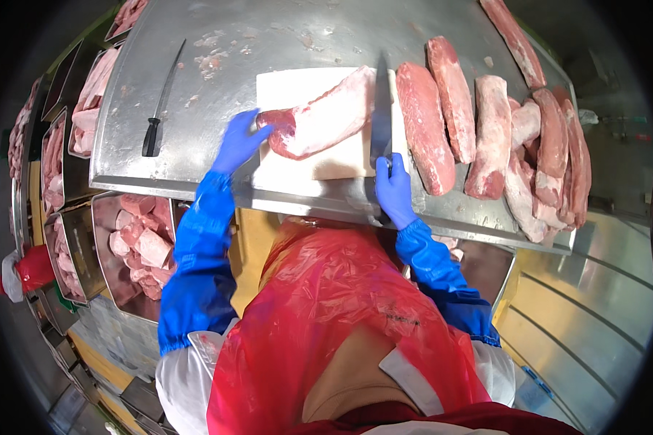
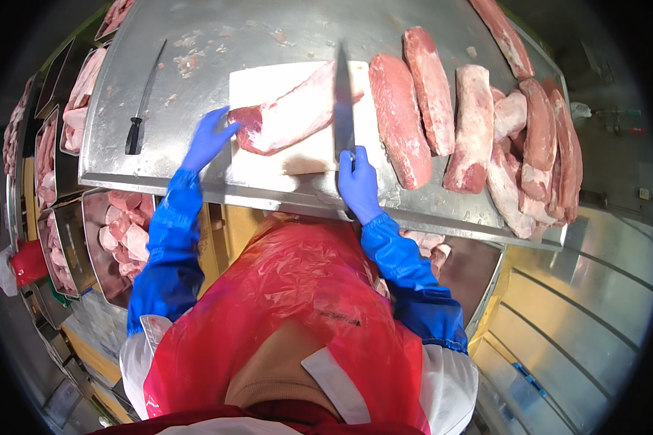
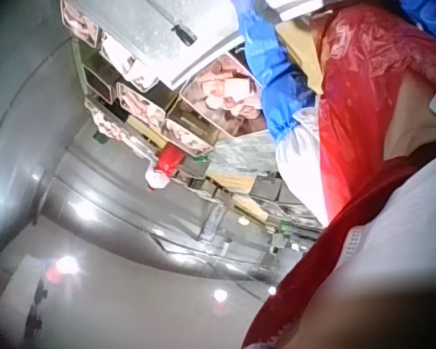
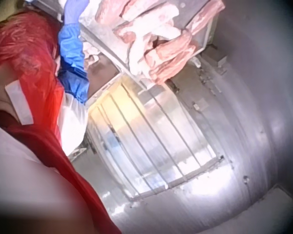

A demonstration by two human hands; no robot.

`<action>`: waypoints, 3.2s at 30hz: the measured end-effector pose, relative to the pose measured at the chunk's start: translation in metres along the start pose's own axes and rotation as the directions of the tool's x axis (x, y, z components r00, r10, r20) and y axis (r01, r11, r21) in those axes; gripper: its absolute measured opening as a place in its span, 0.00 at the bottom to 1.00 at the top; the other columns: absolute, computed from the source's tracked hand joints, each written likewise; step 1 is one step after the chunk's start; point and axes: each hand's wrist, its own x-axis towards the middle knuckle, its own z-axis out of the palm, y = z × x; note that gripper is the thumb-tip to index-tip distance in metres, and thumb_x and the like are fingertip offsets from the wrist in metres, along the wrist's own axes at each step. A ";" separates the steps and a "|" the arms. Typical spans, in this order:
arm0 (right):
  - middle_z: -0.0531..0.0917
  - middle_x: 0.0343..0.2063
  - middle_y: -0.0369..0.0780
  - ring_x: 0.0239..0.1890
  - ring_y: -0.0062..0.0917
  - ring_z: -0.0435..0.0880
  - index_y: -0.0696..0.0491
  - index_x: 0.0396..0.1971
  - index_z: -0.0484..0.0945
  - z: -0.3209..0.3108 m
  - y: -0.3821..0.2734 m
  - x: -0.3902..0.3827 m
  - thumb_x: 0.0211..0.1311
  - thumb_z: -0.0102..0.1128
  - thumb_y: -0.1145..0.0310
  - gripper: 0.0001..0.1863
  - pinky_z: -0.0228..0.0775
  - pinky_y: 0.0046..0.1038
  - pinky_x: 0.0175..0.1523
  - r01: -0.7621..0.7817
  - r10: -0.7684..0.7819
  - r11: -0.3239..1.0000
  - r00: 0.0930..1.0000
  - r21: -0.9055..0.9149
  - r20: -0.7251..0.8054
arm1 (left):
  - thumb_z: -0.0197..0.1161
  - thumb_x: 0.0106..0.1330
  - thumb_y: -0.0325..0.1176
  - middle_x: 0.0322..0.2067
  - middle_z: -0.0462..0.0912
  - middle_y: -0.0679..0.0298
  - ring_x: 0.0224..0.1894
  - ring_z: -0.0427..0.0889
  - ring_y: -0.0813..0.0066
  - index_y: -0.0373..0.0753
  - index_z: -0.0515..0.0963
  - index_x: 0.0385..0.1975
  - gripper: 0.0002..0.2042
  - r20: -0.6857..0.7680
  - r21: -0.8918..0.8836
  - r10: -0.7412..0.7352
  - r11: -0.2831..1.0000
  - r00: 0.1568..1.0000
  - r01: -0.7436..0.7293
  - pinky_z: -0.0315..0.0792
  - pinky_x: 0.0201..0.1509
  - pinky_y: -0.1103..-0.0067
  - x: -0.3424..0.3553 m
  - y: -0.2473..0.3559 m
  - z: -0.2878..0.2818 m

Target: The person cuts large pieces of raw meat into smaller portions using a knife on a white cutting board. The cut pieces are placed into a metal tray. The person wears blue gloves and a red apron.

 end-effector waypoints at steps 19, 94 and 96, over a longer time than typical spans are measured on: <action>0.83 0.35 0.49 0.38 0.46 0.81 0.56 0.39 0.80 -0.033 -0.063 0.010 0.74 0.37 0.57 0.22 0.71 0.41 0.47 -0.165 0.312 0.853 0.922 -0.494 0.231 | 0.76 0.30 0.57 0.52 0.74 0.55 0.55 0.72 0.56 0.37 0.65 0.58 0.51 0.160 0.538 0.011 0.837 0.987 -0.096 0.62 0.57 0.54 0.030 0.121 0.070; 0.82 0.34 0.38 0.38 0.19 0.79 0.60 0.43 0.77 -0.095 0.015 0.035 0.65 0.56 0.68 0.13 0.73 0.25 0.44 0.019 -0.011 0.999 0.983 0.040 -0.181 | 0.56 0.70 0.39 0.44 0.80 0.60 0.50 0.77 0.76 0.34 0.70 0.60 0.22 0.657 -0.722 0.294 0.509 0.694 0.468 0.70 0.55 0.78 0.000 0.107 0.041; 0.81 0.40 0.36 0.42 0.18 0.78 0.59 0.49 0.74 -0.150 0.061 0.040 0.66 0.56 0.70 0.14 0.72 0.23 0.48 -0.131 0.189 0.959 0.956 0.250 -0.223 | 0.57 0.69 0.40 0.46 0.80 0.59 0.52 0.76 0.75 0.34 0.70 0.60 0.23 0.666 -0.745 0.284 0.299 0.690 0.596 0.69 0.57 0.77 0.028 0.153 0.114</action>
